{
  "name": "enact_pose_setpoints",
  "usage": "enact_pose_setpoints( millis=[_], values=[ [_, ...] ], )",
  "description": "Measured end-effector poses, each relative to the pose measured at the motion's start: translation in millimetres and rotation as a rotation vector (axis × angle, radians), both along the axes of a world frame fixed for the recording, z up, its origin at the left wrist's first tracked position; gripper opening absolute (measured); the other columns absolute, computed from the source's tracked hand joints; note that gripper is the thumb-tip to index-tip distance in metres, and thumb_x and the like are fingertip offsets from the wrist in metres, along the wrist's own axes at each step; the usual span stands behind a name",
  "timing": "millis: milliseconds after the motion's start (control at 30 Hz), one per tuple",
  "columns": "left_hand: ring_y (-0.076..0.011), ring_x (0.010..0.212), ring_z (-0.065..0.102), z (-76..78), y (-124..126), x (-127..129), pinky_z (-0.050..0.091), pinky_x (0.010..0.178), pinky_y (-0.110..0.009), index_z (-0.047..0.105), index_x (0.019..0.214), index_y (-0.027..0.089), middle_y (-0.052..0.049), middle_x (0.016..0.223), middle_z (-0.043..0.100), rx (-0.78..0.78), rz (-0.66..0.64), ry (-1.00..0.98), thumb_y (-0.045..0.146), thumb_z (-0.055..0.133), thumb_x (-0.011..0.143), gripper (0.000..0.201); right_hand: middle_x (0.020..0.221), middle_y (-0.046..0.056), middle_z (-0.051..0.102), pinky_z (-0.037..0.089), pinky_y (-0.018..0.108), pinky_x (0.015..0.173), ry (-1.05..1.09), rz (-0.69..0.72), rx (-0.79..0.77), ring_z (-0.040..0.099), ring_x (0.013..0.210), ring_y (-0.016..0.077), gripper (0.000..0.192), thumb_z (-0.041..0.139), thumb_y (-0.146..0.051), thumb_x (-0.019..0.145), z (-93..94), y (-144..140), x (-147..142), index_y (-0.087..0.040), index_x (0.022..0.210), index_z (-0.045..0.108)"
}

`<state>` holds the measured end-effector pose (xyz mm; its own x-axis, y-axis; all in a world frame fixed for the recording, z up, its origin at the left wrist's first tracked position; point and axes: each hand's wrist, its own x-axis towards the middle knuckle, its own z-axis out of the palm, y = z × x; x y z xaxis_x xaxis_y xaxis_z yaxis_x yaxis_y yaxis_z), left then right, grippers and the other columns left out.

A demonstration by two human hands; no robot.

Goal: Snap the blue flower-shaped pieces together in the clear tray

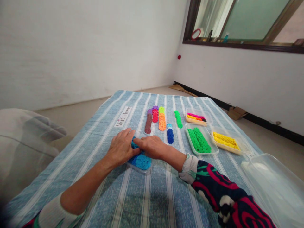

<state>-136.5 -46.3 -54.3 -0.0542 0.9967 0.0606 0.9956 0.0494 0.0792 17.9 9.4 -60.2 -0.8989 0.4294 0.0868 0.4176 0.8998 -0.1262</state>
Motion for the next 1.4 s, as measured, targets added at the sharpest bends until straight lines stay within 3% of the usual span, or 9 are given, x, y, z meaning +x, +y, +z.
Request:
enact_pose_setpoints(
  millis=[267,467,933,1233,1400],
  values=[
    [-0.0330,0.141,0.032,2.3,0,10,0.030,0.109,-0.047,0.042,0.131,0.017,-0.019,0.151,0.037,-0.023,0.013,-0.022,0.043,0.070,0.071,0.072,0.096,0.005,0.068,0.041,0.027,0.067,-0.009,0.056,-0.065,0.063,0.082,0.0174,0.033,0.051,-0.007,0.083,6.5,8,2,-0.015,0.115,0.055],
    [-0.0327,0.140,0.034,0.4,3,14,0.030,0.108,-0.048,0.043,0.129,0.016,-0.019,0.149,0.040,-0.014,0.026,-0.018,0.038,0.069,0.072,0.066,0.099,0.007,0.069,0.043,0.027,0.068,-0.017,0.080,-0.074,0.064,0.085,0.0182,0.028,0.051,-0.006,0.081,6.3,11,1,-0.014,0.108,0.056],
    [-0.0332,0.140,0.032,0.1,2,17,0.029,0.109,-0.050,0.042,0.131,0.016,-0.019,0.150,0.038,-0.016,0.038,-0.002,0.036,0.069,0.070,0.069,0.097,0.008,0.069,0.041,0.029,0.063,-0.034,-0.179,-0.085,0.064,0.085,0.0216,0.025,0.048,-0.010,0.085,5.3,-10,1,-0.015,0.108,0.056],
    [-0.0334,0.141,0.032,-1.5,1,16,0.028,0.110,-0.052,0.042,0.134,0.016,-0.019,0.151,0.038,-0.007,0.030,-0.022,0.035,0.063,0.075,0.066,0.097,0.009,0.068,0.039,0.029,0.064,-0.023,-0.224,-0.039,0.061,0.092,0.0229,0.030,0.040,-0.007,0.088,1.7,-25,0,-0.016,0.112,0.055],
    [-0.0318,0.141,0.032,-1.2,1,16,0.029,0.110,-0.050,0.043,0.132,0.018,-0.017,0.151,0.038,-0.008,0.034,-0.009,0.036,0.065,0.073,0.065,0.102,0.009,0.067,0.045,0.030,0.072,0.073,-0.248,-0.127,0.061,0.093,0.0215,0.037,0.043,-0.005,0.083,-5.0,-26,0,-0.017,0.116,0.054]
  ],
)
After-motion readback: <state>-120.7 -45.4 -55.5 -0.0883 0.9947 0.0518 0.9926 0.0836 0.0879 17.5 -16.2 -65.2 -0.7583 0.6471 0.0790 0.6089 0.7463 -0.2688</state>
